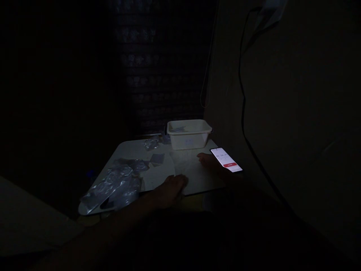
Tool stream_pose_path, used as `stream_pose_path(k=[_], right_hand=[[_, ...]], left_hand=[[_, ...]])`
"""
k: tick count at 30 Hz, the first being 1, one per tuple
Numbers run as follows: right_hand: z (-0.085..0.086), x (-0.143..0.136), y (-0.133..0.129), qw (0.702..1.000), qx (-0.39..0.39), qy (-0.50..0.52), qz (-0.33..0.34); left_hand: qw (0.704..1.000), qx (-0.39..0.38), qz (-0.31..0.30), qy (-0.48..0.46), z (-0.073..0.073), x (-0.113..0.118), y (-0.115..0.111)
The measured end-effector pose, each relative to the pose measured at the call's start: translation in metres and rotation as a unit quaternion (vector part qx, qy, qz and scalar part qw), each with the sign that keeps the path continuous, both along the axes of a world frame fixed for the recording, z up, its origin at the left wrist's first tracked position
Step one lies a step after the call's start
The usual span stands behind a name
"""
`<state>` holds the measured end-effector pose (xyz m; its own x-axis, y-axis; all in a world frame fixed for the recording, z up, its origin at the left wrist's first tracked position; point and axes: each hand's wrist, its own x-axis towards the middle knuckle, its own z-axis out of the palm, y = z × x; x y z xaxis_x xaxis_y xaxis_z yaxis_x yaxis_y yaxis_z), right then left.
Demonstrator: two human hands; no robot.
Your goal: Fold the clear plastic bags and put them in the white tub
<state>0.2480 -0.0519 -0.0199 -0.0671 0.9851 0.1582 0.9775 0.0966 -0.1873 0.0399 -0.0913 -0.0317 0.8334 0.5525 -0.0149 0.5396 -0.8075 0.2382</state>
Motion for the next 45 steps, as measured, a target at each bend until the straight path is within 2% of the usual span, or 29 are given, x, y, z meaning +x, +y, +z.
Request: stream_pose_path(k=[2, 5, 7, 9, 11, 13, 17, 21, 23, 26, 29, 31, 33, 35, 37, 41, 43, 45], right_hand=[[-0.004, 0.000, 0.003, 1.000, 0.009, 0.027, 0.000], [-0.013, 0.006, 0.011, 0.990, 0.048, 0.133, 0.001], [-0.018, 0.012, 0.016, 0.971, 0.063, 0.229, 0.038], [-0.021, 0.020, 0.018, 0.938, 0.030, 0.331, 0.101], [-0.023, 0.028, 0.018, 0.886, -0.024, 0.439, 0.146], [-0.026, 0.033, 0.018, 0.840, -0.064, 0.515, 0.158], [-0.029, 0.034, 0.024, 0.801, -0.114, 0.566, 0.156], [-0.027, 0.035, 0.029, 0.723, -0.217, 0.644, 0.125], [-0.026, 0.036, 0.028, 0.704, -0.237, 0.657, 0.129], [-0.025, 0.035, 0.023, 0.709, -0.238, 0.650, 0.138], [-0.023, 0.028, 0.019, 0.731, -0.218, 0.635, 0.123], [-0.021, 0.021, 0.020, 0.763, -0.192, 0.610, 0.096], [-0.019, 0.015, 0.022, 0.810, -0.157, 0.562, 0.050], [-0.018, 0.011, 0.025, 0.852, -0.125, 0.508, 0.008], [-0.018, 0.009, 0.026, 0.876, -0.114, 0.468, -0.008], [-0.018, 0.005, 0.027, 0.903, -0.109, 0.414, -0.008], [-0.020, 0.003, 0.028, 0.911, -0.098, 0.400, -0.015], [-0.025, 0.001, 0.029, 0.900, -0.087, 0.427, -0.009]], left_hand=[[0.999, -0.004, -0.002, -0.042, 0.001, 0.001, 0.002], [0.993, -0.042, 0.025, -0.106, 0.004, 0.002, 0.011], [0.981, -0.086, 0.066, -0.161, 0.008, 0.002, 0.019], [0.959, -0.121, 0.113, -0.228, 0.013, 0.003, 0.028], [0.929, -0.154, 0.156, -0.300, 0.018, 0.005, 0.036], [0.890, -0.205, 0.186, -0.363, 0.022, 0.007, 0.042], [0.812, -0.294, 0.239, -0.445, 0.026, 0.012, 0.049], [0.753, -0.326, 0.277, -0.501, 0.026, 0.012, 0.056], [0.727, -0.335, 0.296, -0.522, 0.026, 0.012, 0.061], [0.684, -0.349, 0.321, -0.554, 0.025, 0.011, 0.068], [0.634, -0.380, 0.340, -0.582, 0.020, 0.008, 0.074], [0.606, -0.416, 0.368, -0.570, 0.015, 0.005, 0.077], [0.592, -0.443, 0.397, -0.544, 0.009, 0.001, 0.077], [0.601, -0.453, 0.405, -0.520, 0.004, -0.001, 0.076], [0.630, -0.452, 0.394, -0.494, 0.001, -0.002, 0.074], [0.703, -0.439, 0.347, -0.438, -0.001, -0.001, 0.069], [0.722, -0.440, 0.346, -0.406, 0.000, 0.002, 0.067], [0.732, -0.436, 0.367, -0.372, 0.001, 0.004, 0.065]])
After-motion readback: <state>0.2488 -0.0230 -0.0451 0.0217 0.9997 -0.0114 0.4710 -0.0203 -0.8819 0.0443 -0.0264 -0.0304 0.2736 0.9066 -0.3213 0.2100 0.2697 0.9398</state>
